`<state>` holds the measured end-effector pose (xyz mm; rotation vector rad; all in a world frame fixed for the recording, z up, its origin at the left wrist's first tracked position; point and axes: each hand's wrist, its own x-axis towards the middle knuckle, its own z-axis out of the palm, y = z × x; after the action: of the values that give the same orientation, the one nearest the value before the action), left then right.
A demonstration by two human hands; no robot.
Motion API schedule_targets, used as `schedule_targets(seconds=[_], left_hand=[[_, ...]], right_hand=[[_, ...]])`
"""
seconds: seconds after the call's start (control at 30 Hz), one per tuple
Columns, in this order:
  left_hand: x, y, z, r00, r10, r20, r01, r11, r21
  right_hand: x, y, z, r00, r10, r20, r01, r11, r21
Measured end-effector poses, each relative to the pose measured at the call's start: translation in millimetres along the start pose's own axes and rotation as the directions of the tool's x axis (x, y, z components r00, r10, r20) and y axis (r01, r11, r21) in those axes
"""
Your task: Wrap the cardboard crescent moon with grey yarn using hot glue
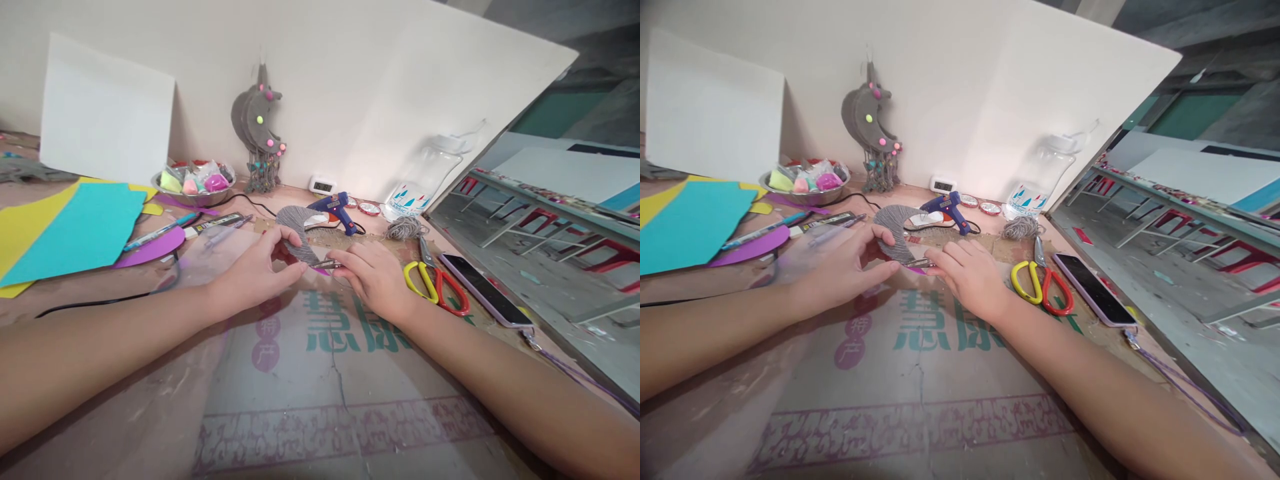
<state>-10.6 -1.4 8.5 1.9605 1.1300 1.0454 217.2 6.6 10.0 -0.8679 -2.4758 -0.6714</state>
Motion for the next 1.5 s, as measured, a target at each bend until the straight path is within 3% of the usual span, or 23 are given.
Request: schedule_targets(seconds=[0.17,0.33,0.4,0.43,0.5,0.57,0.63,0.77,0.87,0.93,1.0,1.07,1.17,1.23,1.37,1.5], left_hand=[[0,3,-0.5,1.000,-0.026,0.013,0.026,1.000,-0.014],[1,5,-1.8,0.999,-0.031,-0.019,0.031,0.999,0.018],[1,5,-3.1,0.999,-0.031,-0.024,0.030,1.000,-0.009],[2,5,-3.8,0.999,-0.028,-0.016,0.028,0.999,-0.033],[2,4,-5.3,1.000,-0.011,-0.005,0.011,0.998,-0.067],[3,2,-6.4,1.000,0.004,-0.006,-0.005,0.998,-0.068],[3,-1,-6.5,1.000,0.001,-0.010,-0.002,0.998,-0.067],[3,-3,-4.8,1.000,-0.015,0.006,0.016,0.991,-0.135],[3,-3,-3.6,1.000,-0.031,-0.002,0.030,0.987,-0.160],[3,-3,-2.7,0.999,-0.039,-0.015,0.036,0.985,-0.170],[4,-6,-1.9,1.000,-0.024,-0.002,0.023,0.980,-0.199],[4,-9,-1.3,1.000,0.006,0.013,-0.003,0.981,-0.196],[4,-11,-1.6,0.999,0.044,0.011,-0.042,0.992,-0.119],[3,-11,-2.2,0.998,0.059,0.017,-0.058,0.995,-0.078],[1,-7,-3.4,0.998,0.035,0.053,-0.030,0.997,-0.077],[0,-1,-5.1,0.997,0.008,0.080,-0.006,1.000,-0.030]], right_hand=[[1,1,-2,0.998,-0.043,-0.040,0.043,0.999,0.005],[0,-4,-10,0.979,-0.189,-0.080,0.192,0.981,0.032],[0,-5,-13,0.975,-0.190,-0.119,0.202,0.975,0.093],[1,-5,-13,0.981,-0.135,-0.139,0.155,0.977,0.143],[2,1,-11,0.982,0.096,-0.162,-0.053,0.966,0.252],[1,13,-2,0.921,0.362,-0.144,-0.298,0.893,0.338],[-1,28,9,0.862,0.500,-0.082,-0.437,0.816,0.377],[-4,42,23,0.853,0.520,0.039,-0.492,0.777,0.393],[3,28,13,0.874,0.485,0.038,-0.437,0.747,0.502],[9,11,2,0.880,0.467,0.086,-0.420,0.680,0.601],[14,-6,-5,0.864,0.465,0.194,-0.459,0.567,0.684],[15,-19,-6,0.822,0.447,0.353,-0.535,0.392,0.749],[12,-25,-1,0.775,0.389,0.498,-0.595,0.186,0.782],[11,-24,3,0.775,0.395,0.493,-0.594,0.189,0.782],[11,-20,5,0.779,0.436,0.450,-0.596,0.293,0.748],[12,-21,4,0.785,0.414,0.460,-0.591,0.282,0.756]])
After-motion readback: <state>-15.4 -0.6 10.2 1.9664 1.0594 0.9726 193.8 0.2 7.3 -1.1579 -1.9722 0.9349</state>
